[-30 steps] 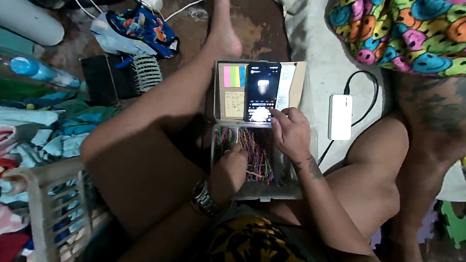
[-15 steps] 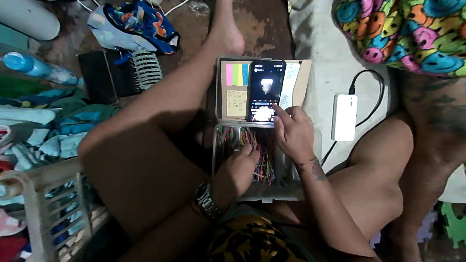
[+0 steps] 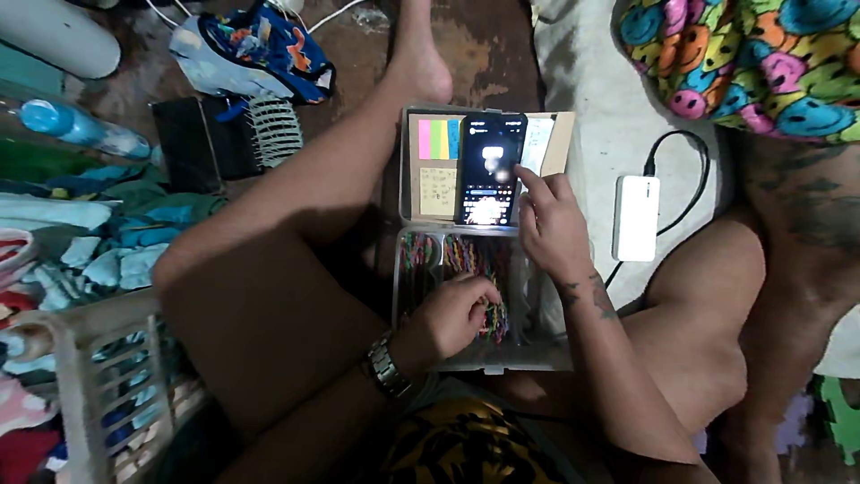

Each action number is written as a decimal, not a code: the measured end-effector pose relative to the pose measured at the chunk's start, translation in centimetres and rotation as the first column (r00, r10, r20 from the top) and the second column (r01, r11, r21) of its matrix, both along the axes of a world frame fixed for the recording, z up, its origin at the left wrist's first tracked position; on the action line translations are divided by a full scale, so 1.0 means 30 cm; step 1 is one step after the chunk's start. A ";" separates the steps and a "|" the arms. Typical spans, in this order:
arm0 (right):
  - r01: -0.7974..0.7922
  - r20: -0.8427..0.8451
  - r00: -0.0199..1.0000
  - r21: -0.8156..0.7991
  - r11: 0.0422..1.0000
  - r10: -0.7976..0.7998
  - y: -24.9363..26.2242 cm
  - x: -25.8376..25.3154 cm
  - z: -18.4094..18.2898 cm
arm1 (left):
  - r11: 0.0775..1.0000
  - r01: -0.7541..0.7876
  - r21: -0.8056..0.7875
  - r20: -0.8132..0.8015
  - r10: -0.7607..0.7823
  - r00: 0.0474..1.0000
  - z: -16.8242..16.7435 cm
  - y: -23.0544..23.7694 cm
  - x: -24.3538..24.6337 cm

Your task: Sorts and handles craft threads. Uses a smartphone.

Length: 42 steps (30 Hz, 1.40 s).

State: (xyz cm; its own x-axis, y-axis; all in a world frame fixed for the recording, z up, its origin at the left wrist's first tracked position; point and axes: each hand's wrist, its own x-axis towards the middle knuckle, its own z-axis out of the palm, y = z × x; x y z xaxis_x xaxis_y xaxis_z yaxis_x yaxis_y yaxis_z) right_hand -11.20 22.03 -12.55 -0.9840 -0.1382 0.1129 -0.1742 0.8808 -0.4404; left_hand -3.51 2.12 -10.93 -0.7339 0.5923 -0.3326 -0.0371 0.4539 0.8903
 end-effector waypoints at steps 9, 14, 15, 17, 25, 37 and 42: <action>0.014 -0.009 1.000 0.043 0.999 -0.013 -0.010 -0.026 -0.016 | 0.987 -0.132 0.094 0.151 0.117 0.982 -0.005 0.009 -0.007; -0.014 -0.016 1.000 0.125 0.992 0.016 -0.026 -0.024 -0.014 | 0.993 -0.070 0.091 0.104 0.060 0.993 -0.024 0.018 0.003; -0.023 -0.018 0.999 0.141 0.990 0.026 -0.030 -0.024 -0.012 | 0.994 -0.061 0.086 0.096 0.053 0.994 -0.024 0.019 0.003; -0.038 -0.009 0.999 0.161 0.986 0.040 -0.037 -0.024 -0.007 | 0.996 -0.051 0.076 0.086 0.045 0.995 -0.023 0.021 0.002; -0.091 -0.022 0.995 0.206 0.974 0.098 -0.062 -0.028 -0.002 | 0.998 -0.027 0.061 0.056 0.024 0.998 -0.029 0.026 0.008; -0.095 -0.079 0.992 -0.008 0.995 0.094 -0.044 -0.136 0.060 | 0.997 -0.010 0.073 0.121 0.001 0.993 -0.018 0.029 0.009; -0.169 0.035 0.985 0.078 0.983 0.167 -0.053 -0.243 0.116 | 0.997 0.007 0.081 0.149 -0.019 0.989 -0.021 0.032 0.012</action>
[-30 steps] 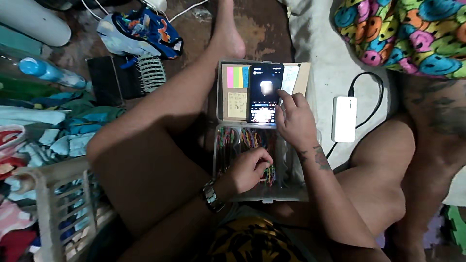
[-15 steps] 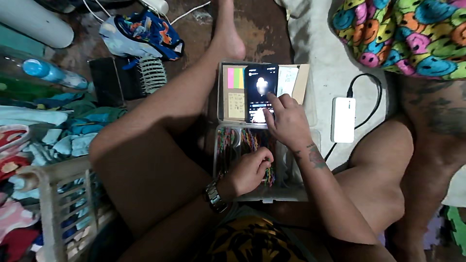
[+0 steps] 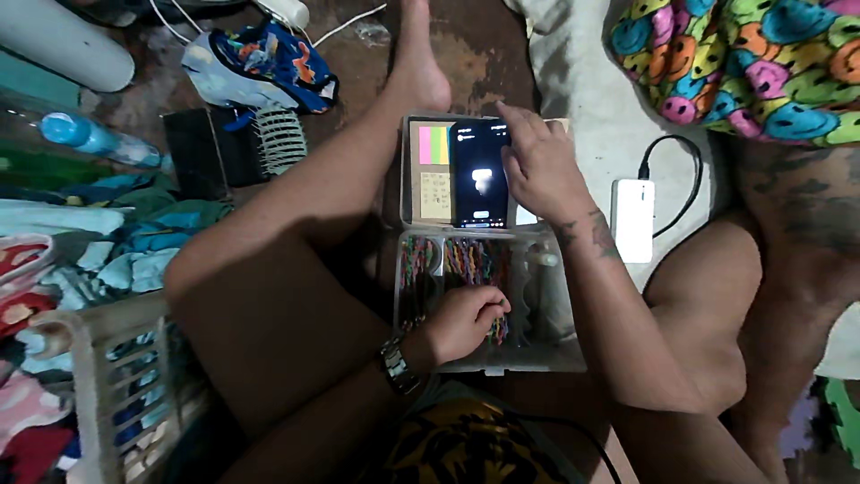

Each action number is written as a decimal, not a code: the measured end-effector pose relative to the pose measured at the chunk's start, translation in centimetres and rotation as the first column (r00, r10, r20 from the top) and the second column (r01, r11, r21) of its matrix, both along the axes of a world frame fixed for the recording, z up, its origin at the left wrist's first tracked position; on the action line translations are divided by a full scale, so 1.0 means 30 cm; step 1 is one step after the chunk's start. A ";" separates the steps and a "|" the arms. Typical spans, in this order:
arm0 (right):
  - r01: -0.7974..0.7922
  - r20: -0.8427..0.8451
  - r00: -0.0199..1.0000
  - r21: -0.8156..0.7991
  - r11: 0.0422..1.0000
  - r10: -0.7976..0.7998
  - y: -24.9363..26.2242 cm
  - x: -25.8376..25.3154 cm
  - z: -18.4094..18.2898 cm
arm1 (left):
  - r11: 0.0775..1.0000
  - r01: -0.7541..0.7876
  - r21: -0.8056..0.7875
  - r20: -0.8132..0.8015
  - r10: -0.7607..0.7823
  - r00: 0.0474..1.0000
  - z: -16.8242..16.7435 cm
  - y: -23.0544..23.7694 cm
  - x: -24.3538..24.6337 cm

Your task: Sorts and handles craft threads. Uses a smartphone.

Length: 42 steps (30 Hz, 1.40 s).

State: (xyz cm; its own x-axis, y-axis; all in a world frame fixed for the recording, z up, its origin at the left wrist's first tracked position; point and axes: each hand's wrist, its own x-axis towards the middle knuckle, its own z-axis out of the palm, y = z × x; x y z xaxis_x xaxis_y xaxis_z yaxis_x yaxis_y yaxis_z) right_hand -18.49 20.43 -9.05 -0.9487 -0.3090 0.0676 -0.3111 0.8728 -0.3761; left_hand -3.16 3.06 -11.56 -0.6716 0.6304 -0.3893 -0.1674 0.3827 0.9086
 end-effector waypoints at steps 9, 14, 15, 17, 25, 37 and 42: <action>0.010 0.043 0.999 -0.026 1.000 -0.009 0.091 0.007 -0.011 | 1.000 -0.002 -0.004 -0.008 0.002 1.000 0.008 -0.001 0.001; 0.014 -0.008 1.000 -0.028 1.000 -0.014 0.091 -0.001 -0.037 | 1.000 0.007 -0.021 0.015 -0.007 1.000 0.010 0.001 -0.002; 0.011 -0.033 0.999 -0.031 0.999 -0.012 0.088 -0.002 -0.050 | 1.000 0.003 -0.020 0.011 -0.003 1.000 0.008 0.002 -0.001; 0.006 -0.067 0.998 -0.064 0.998 -0.010 0.083 -0.002 -0.076 | 1.000 -0.001 -0.014 0.004 0.001 1.000 0.004 0.004 0.000; 0.047 -0.140 0.985 -0.342 0.939 -0.100 0.122 0.039 -0.104 | 0.921 -0.271 0.280 -0.174 0.326 0.929 -0.016 0.000 0.014; 0.143 -0.135 0.978 -0.115 0.983 -0.158 0.095 0.113 -0.134 | 0.811 -0.497 0.309 0.028 0.514 0.857 -0.008 -0.005 -0.006; 0.144 -0.120 0.977 -0.223 0.964 -0.174 0.088 0.143 -0.104 | 0.787 -0.547 0.285 0.045 0.559 0.828 0.014 -0.001 -0.003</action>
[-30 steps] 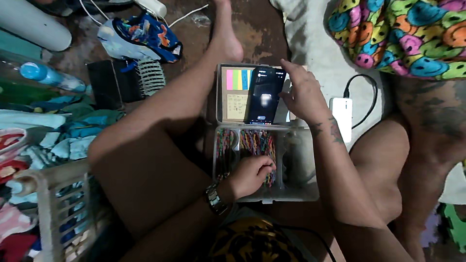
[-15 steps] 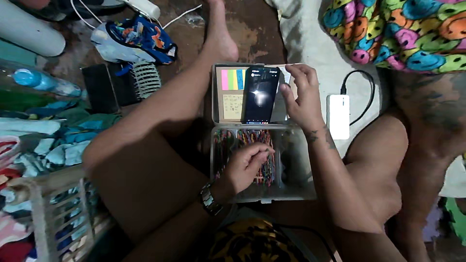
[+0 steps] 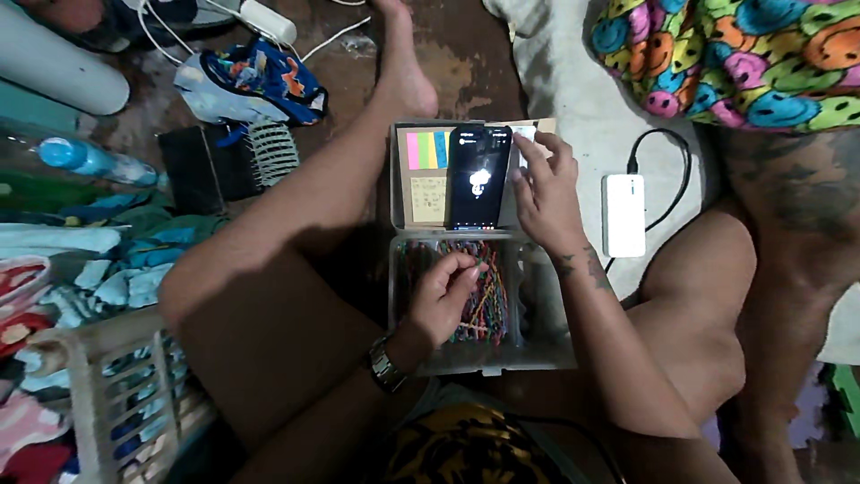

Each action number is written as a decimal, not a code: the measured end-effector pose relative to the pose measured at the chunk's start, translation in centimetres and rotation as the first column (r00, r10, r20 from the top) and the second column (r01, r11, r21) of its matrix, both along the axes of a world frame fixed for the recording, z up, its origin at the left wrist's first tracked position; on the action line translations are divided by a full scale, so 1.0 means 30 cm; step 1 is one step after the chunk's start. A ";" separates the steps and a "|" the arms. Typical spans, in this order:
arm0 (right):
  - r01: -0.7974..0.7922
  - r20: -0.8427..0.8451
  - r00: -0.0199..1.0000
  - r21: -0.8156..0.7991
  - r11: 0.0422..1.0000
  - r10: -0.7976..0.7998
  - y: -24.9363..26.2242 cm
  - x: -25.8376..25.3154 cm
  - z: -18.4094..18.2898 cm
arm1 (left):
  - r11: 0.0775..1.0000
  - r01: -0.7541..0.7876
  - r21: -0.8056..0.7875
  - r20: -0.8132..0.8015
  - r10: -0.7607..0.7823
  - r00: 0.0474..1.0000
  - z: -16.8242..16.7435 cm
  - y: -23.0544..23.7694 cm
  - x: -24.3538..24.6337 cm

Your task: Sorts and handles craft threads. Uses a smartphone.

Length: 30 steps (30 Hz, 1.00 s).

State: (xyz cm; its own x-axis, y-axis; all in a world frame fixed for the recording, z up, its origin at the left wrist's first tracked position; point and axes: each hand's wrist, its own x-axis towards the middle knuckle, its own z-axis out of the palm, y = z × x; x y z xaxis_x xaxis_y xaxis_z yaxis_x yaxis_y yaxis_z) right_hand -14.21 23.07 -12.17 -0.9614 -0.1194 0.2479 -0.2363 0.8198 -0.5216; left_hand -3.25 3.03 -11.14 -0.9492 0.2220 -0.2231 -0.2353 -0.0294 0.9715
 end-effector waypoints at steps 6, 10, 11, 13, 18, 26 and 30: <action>-0.076 -0.077 0.995 -0.168 0.983 0.064 -0.022 0.194 0.014 | 0.986 -0.102 0.134 -0.257 0.134 0.957 -0.001 -0.075 -0.031; -0.116 0.075 0.989 -0.170 0.979 0.130 -0.048 0.352 -0.050 | 0.935 -0.204 0.288 -0.111 0.245 0.963 0.041 -0.120 -0.048; -0.119 0.161 0.976 -0.156 0.981 0.144 -0.054 0.374 -0.058 | 0.929 -0.226 0.291 -0.079 0.259 0.963 0.048 -0.126 -0.049; -0.136 0.383 0.906 -0.144 0.980 0.182 -0.077 0.396 -0.049 | 0.913 -0.260 0.315 -0.024 0.281 0.959 0.056 -0.130 -0.053; -0.298 0.795 0.557 -0.082 0.951 0.243 -0.188 0.409 -0.023 | 0.903 -0.248 0.351 0.042 0.249 0.968 0.064 -0.127 -0.057; 0.142 0.651 0.657 -0.602 0.786 0.380 -0.096 0.386 -0.018 | 0.988 -0.143 0.049 0.196 0.131 0.972 0.044 -0.107 -0.057; 0.311 0.482 0.738 -0.864 0.396 0.473 -0.098 0.394 -0.013 | 0.999 -0.037 -0.033 0.277 0.044 0.960 0.036 -0.033 -0.055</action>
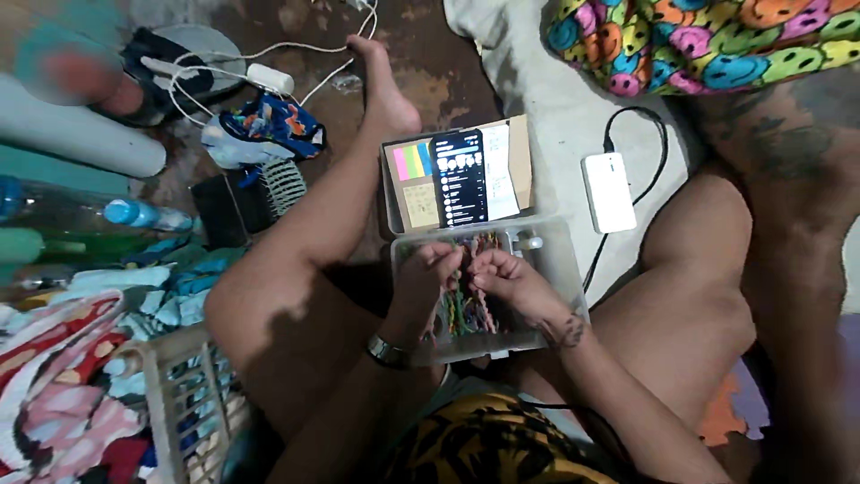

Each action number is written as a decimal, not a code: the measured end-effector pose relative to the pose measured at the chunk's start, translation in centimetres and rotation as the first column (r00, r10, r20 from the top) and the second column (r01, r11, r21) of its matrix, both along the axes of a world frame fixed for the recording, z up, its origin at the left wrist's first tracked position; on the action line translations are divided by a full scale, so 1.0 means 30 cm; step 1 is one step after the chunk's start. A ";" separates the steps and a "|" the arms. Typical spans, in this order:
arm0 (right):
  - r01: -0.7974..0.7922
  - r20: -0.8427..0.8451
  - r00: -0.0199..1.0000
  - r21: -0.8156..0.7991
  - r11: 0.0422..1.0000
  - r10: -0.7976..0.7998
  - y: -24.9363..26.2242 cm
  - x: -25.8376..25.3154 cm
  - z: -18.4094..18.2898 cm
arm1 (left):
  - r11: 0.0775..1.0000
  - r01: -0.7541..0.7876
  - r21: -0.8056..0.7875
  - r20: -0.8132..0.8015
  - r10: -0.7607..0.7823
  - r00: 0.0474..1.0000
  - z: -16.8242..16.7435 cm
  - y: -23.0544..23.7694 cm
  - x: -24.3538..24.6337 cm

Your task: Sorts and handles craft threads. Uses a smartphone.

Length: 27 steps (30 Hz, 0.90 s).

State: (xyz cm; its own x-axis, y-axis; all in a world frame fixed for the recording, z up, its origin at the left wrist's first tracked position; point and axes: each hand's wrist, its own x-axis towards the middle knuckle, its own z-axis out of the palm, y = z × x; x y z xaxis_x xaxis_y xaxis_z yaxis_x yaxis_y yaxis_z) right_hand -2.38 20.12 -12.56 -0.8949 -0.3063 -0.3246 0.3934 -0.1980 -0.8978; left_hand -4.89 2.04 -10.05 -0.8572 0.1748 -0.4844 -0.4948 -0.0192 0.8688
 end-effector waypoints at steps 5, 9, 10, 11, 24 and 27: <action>0.050 -0.003 0.999 -0.045 0.998 -0.050 -0.005 0.005 -0.023 | 0.999 0.009 0.035 0.049 -0.011 0.999 -0.011 0.049 0.014; 0.031 0.020 0.999 0.023 0.999 -0.031 0.007 0.004 -0.023 | 0.998 0.033 0.052 0.016 -0.034 0.999 -0.020 0.050 0.021; 0.024 0.024 0.999 0.037 0.999 -0.025 0.007 0.004 -0.022 | 0.997 0.052 0.057 -0.009 -0.052 0.999 -0.028 0.047 0.021; 0.018 0.020 1.000 0.059 0.998 -0.019 0.007 0.005 -0.021 | 0.996 0.072 0.058 -0.036 -0.070 0.997 -0.039 0.045 0.019; 0.233 -0.392 0.907 0.164 0.958 -0.154 0.008 0.019 -0.060 | 0.934 0.315 -0.168 -0.099 -0.334 0.937 0.009 0.026 0.012; 0.251 -0.315 0.926 0.103 0.962 -0.208 0.002 0.025 -0.053 | 0.945 0.303 -0.126 -0.136 -0.319 0.938 0.000 0.020 0.019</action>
